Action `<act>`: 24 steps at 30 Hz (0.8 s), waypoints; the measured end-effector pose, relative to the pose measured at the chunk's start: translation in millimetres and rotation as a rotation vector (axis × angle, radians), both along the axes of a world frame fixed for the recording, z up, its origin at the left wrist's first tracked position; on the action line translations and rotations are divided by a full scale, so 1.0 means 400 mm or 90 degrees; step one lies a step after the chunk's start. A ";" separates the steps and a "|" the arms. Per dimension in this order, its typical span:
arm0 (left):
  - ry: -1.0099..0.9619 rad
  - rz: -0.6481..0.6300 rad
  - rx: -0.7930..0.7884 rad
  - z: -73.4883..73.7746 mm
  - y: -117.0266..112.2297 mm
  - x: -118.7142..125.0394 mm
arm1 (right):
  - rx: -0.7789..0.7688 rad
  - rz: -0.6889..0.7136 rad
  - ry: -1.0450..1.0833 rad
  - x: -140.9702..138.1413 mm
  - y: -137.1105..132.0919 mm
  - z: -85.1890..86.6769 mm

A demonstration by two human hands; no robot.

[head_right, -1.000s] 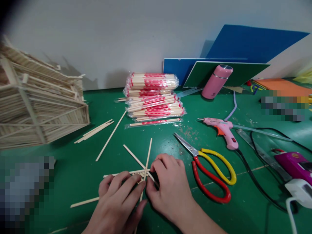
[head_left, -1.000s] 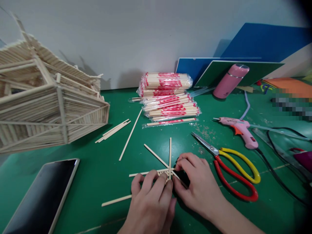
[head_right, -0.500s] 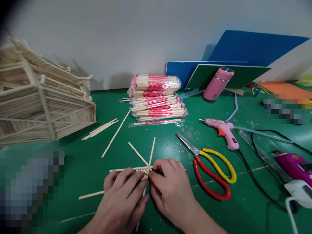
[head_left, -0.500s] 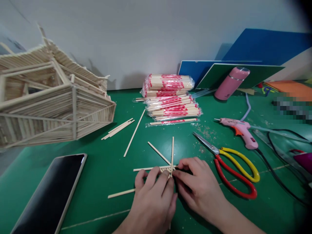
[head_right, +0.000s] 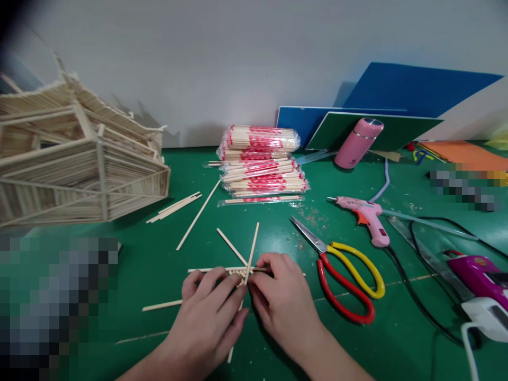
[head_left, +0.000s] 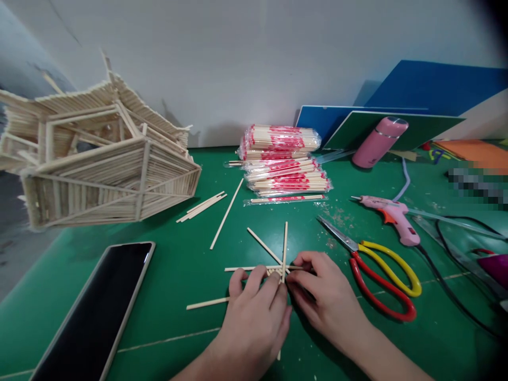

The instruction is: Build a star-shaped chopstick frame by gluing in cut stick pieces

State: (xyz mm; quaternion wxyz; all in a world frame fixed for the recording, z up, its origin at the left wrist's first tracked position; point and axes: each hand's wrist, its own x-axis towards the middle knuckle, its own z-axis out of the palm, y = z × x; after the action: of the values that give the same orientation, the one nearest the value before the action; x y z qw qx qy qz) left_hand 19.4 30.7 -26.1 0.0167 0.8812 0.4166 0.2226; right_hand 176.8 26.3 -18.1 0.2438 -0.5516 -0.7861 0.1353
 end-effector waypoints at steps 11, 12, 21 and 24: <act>-0.151 0.028 -0.043 0.031 -0.003 -0.010 | 0.032 -0.093 0.252 0.035 -0.002 0.024; -0.195 0.037 -0.069 0.044 -0.007 -0.010 | 0.027 -0.114 0.311 0.037 -0.006 0.033; -0.528 0.006 -0.368 0.088 -0.106 0.041 | -0.088 -0.023 0.504 -0.009 -0.115 0.067; -0.579 0.046 -0.365 0.084 -0.131 0.060 | -0.076 -0.050 0.499 -0.002 -0.136 0.055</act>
State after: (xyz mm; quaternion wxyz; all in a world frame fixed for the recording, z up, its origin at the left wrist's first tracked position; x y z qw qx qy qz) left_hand 43.3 -21.7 7.5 0.4274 0.6411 0.4418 0.4595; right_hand 175.9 -28.2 4.1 0.4981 -0.5007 -0.6026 0.3716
